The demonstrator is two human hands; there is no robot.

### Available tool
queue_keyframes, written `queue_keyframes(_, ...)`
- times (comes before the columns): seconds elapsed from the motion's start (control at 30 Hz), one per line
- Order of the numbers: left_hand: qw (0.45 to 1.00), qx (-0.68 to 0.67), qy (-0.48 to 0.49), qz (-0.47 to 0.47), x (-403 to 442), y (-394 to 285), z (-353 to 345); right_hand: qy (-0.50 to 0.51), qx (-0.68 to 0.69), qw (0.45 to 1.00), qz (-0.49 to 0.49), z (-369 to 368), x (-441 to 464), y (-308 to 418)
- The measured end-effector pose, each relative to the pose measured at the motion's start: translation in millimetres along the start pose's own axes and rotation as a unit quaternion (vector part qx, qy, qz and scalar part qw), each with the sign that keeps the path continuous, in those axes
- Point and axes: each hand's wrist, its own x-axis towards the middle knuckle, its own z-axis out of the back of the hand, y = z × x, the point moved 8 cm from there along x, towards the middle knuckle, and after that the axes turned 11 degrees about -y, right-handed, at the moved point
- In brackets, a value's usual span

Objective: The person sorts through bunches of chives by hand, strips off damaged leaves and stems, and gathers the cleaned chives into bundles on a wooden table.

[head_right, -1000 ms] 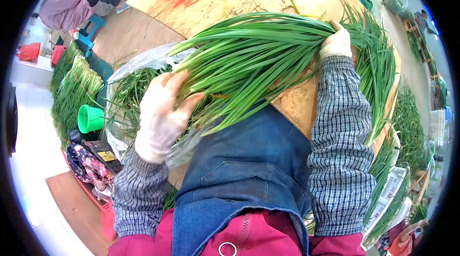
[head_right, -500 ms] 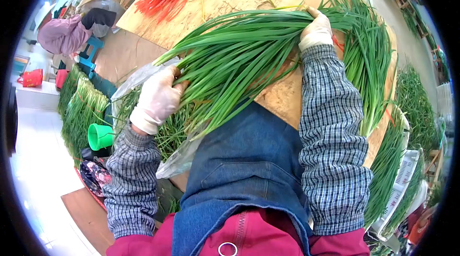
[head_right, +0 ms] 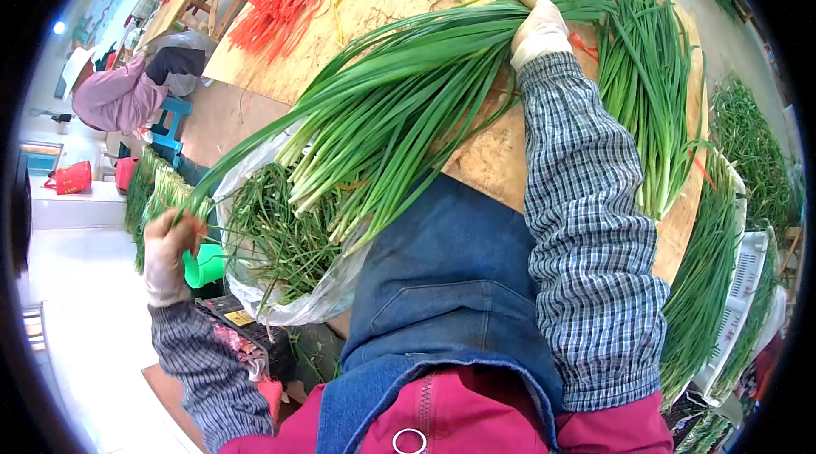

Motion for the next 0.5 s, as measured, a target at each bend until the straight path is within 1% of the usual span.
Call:
queue_keyframes(0.07, 0.995, 0.049, -0.005, 0.082, -4, 81, 46, -0.006, -0.003, 1.000, -0.002, 1, -7, 1)
queue_keyframes(0.1, 0.938, 0.342, 0.027, -0.042, -1, 161, 74, -0.009, -0.003, 1.000, 0.000, 0, -11, 2)
queue_keyframes(0.13, 0.782, 0.601, 0.015, -0.164, 1, 239, 101, -0.011, -0.003, 1.000, 0.002, -1, -13, 1)
queue_keyframes(0.2, 0.722, 0.689, -0.059, -0.031, -32, 150, 50, -0.009, -0.008, 1.000, 0.010, 0, -3, 1)
queue_keyframes(0.23, 0.774, 0.616, -0.088, -0.117, -32, 130, 27, -0.012, -0.006, 1.000, 0.007, 0, 1, 0)
queue_keyframes(0.27, 0.859, 0.470, -0.084, -0.186, -28, 104, 1, -0.015, -0.007, 1.000, 0.004, 1, 2, 0)
queue_keyframes(0.3, 0.897, 0.323, -0.105, -0.282, -36, 53, -29, -0.003, -0.007, 1.000, 0.000, 0, 0, 0)
queue_keyframes(0.33, 0.920, 0.188, -0.104, -0.328, -41, 16, -53, -0.012, -0.008, 1.000, 0.004, 2, 2, 2)
queue_keyframes(0.37, 0.908, 0.176, -0.099, -0.368, -47, -18, -75, -0.021, -0.009, 1.000, 0.009, 4, 5, 3)
queue_keyframes(0.4, 0.880, 0.186, -0.097, -0.427, -51, -45, -95, -0.032, -0.008, 0.999, 0.013, 6, 6, 3)
queue_keyframes(0.47, 0.809, 0.290, -0.110, -0.500, -43, -61, -133, -0.028, -0.009, 0.999, 0.014, 4, 0, 4)
queue_keyframes(0.5, 0.808, 0.307, -0.085, -0.496, -36, -57, -147, -0.024, -0.010, 1.000, 0.015, 2, -5, 4)
